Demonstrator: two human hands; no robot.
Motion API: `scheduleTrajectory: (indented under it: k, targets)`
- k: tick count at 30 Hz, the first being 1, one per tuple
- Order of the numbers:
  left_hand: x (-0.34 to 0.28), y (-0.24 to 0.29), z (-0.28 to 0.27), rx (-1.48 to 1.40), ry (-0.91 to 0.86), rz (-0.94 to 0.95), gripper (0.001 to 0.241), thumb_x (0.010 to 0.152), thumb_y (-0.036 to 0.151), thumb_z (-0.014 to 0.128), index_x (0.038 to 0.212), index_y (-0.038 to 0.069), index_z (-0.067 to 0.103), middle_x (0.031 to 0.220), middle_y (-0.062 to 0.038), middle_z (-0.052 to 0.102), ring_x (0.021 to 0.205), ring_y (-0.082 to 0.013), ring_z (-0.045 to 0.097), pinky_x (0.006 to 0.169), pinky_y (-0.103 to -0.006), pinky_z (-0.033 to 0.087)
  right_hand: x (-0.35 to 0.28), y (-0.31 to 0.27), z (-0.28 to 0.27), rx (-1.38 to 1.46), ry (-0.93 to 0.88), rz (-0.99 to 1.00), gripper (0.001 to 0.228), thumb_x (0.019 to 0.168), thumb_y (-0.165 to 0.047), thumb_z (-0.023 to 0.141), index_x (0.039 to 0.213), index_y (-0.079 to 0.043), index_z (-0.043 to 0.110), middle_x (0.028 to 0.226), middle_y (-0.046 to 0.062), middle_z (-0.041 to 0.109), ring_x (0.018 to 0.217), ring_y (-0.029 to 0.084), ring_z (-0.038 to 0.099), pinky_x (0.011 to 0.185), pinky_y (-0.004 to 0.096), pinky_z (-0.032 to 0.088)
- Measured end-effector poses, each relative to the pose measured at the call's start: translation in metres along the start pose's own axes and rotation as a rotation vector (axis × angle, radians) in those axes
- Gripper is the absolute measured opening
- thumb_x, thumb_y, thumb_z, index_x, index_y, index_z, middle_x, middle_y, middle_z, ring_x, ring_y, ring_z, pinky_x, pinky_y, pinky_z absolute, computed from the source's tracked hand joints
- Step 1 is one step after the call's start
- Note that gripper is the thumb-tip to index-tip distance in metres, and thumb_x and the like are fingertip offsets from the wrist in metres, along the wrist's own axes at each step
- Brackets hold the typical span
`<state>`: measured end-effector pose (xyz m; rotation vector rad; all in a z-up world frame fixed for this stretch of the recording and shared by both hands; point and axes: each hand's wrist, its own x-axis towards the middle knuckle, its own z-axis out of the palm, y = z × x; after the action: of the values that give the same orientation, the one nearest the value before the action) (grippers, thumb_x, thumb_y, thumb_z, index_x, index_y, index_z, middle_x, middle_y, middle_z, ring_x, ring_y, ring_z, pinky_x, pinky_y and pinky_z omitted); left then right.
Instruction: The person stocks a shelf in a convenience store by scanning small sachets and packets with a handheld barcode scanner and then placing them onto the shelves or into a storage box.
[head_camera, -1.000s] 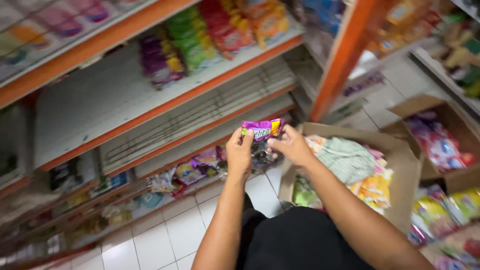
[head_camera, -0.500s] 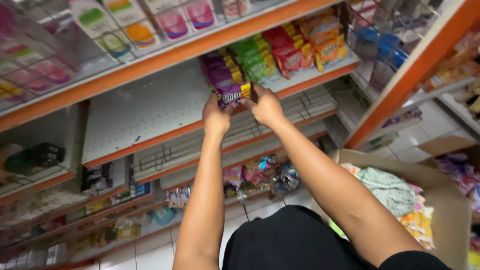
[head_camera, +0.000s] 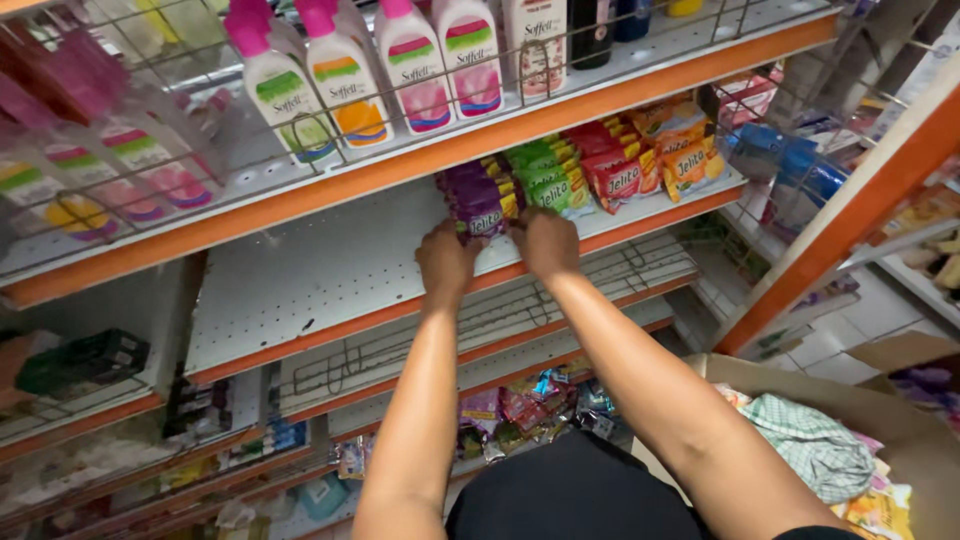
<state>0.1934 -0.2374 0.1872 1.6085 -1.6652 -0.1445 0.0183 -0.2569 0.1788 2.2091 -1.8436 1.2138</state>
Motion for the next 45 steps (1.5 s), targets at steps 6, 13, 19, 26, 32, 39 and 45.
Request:
scheduleTrajectory:
  k: [6, 13, 19, 26, 32, 39, 45]
  targets:
    - [-0.002, 0.008, -0.004, 0.027, 0.024, -0.048, 0.051, 0.075, 0.035, 0.085, 0.112, 0.006, 0.066, 0.109, -0.017, 0.071, 0.105, -0.0412, 0.063, 0.088, -0.057, 0.046, -0.001, 0.0, -0.005, 0.099, 0.059, -0.055, 0.026, 0.083, -0.03, 0.078, 0.093, -0.006, 0.073, 0.09, 0.017, 0.073, 0.082, 0.036, 0.071, 0.073, 0.047, 0.055]
    - [-0.038, 0.023, -0.005, 0.039, 0.306, 0.062, 0.05, 0.076, 0.034, 0.085, 0.112, 0.004, 0.067, 0.111, -0.017, 0.067, 0.11, -0.0407, 0.058, 0.09, -0.057, 0.043, -0.086, 0.068, -0.033, 0.438, -0.048, 0.101, 0.026, 0.091, -0.027, 0.074, 0.105, -0.004, 0.072, 0.094, 0.013, 0.075, 0.085, 0.024, 0.074, 0.077, 0.036, 0.057]
    - [-0.142, 0.067, 0.056, -0.208, 0.238, 0.166, 0.023, 0.095, 0.021, 0.074, 0.109, 0.004, 0.066, 0.108, -0.014, 0.067, 0.107, -0.0354, 0.06, 0.096, -0.0489, 0.047, -0.244, 0.233, -0.055, 0.418, -0.266, 0.489, 0.023, 0.09, -0.026, 0.07, 0.101, -0.006, 0.076, 0.091, 0.011, 0.078, 0.084, 0.02, 0.073, 0.08, 0.034, 0.057]
    - [-0.284, 0.098, 0.168, -0.316, -0.465, 0.104, 0.02, 0.093, 0.02, 0.07, 0.102, 0.003, 0.067, 0.098, -0.017, 0.068, 0.096, -0.0354, 0.064, 0.086, -0.0448, 0.051, -0.469, 0.389, -0.132, 0.199, -0.249, 1.114, 0.023, 0.085, -0.027, 0.066, 0.095, -0.011, 0.078, 0.089, 0.012, 0.078, 0.083, 0.026, 0.075, 0.078, 0.037, 0.057]
    - [-0.376, 0.134, 0.22, -0.239, -1.177, -0.061, 0.03, 0.089, 0.029, 0.068, 0.107, 0.005, 0.071, 0.101, -0.018, 0.073, 0.09, -0.0337, 0.072, 0.081, -0.0428, 0.056, -0.559, 0.442, -0.192, -0.221, -0.331, 1.162, 0.022, 0.086, -0.031, 0.07, 0.096, -0.014, 0.081, 0.095, 0.02, 0.074, 0.092, 0.038, 0.071, 0.084, 0.045, 0.056]
    - [-0.42, 0.186, 0.245, -0.135, -1.371, -0.023, 0.033, 0.09, 0.03, 0.067, 0.108, 0.003, 0.069, 0.103, -0.021, 0.074, 0.099, -0.0388, 0.069, 0.088, -0.0465, 0.053, -0.549, 0.473, -0.151, 0.21, -0.301, 1.098, 0.035, 0.091, -0.032, 0.068, 0.118, -0.011, 0.073, 0.106, 0.02, 0.076, 0.097, 0.031, 0.072, 0.088, 0.041, 0.056]
    - [-0.427, 0.205, 0.266, -0.082, -1.396, -0.045, 0.033, 0.092, 0.031, 0.066, 0.109, 0.004, 0.07, 0.102, -0.02, 0.073, 0.097, -0.0377, 0.071, 0.088, -0.0456, 0.054, -0.51, 0.478, -0.104, 0.655, -0.099, 1.397, 0.056, 0.088, -0.02, 0.08, 0.134, -0.002, 0.055, 0.113, 0.003, 0.069, 0.104, 0.013, 0.065, 0.087, 0.027, 0.052]
